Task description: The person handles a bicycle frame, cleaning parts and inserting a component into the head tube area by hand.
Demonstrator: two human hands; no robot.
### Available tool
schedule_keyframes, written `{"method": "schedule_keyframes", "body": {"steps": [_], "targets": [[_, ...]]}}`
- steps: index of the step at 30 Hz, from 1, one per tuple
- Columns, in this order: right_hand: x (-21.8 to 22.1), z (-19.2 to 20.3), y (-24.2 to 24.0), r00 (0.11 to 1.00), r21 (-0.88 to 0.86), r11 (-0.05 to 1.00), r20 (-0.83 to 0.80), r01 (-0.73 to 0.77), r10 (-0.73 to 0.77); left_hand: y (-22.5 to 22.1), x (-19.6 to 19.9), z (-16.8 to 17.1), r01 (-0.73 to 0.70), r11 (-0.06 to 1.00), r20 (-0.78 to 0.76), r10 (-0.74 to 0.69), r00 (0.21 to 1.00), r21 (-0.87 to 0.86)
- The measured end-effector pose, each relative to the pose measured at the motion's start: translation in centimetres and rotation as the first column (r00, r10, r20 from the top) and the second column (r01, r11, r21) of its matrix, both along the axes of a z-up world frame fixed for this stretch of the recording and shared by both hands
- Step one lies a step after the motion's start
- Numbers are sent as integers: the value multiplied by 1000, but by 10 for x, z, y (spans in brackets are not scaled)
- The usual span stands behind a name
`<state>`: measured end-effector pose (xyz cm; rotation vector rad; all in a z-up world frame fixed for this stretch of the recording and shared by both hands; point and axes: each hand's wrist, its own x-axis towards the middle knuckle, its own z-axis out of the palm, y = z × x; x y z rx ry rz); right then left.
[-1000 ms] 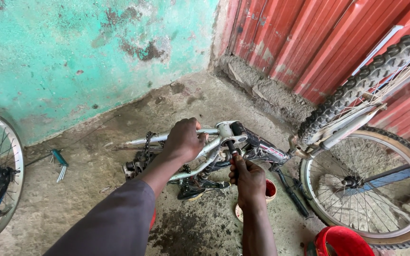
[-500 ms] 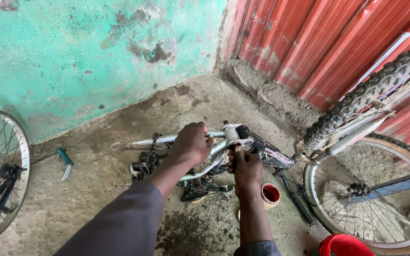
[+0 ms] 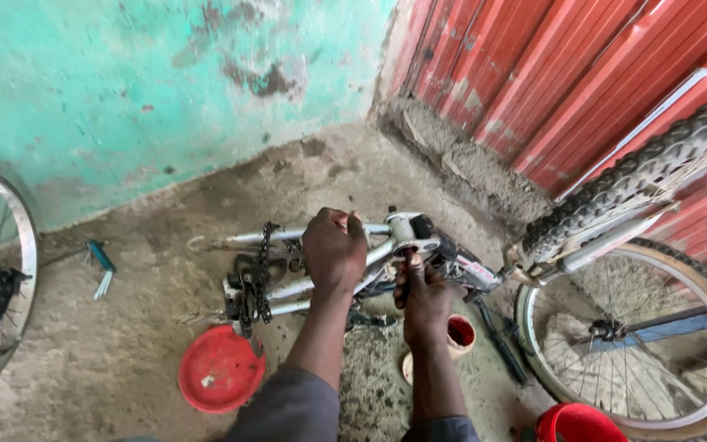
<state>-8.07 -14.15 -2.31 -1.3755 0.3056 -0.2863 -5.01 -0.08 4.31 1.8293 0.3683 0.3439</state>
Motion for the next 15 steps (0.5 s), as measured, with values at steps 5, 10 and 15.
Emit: {"method": "schedule_keyframes", "body": {"steps": [5, 10, 15], "targets": [[2, -7, -8, 999, -82, 996, 29, 19, -17, 3, -1, -25, 158, 928, -195, -95, 976, 338], [6, -27, -12, 992, -103, 993, 120, 49, -37, 0, 18, -5, 428, 841, -410, -280, 868, 331], [23, -38, -4, 952, -125, 992, 301, -29, 66, 10, 40, 16, 620, 784, -696, -437, 569, 14]]}}
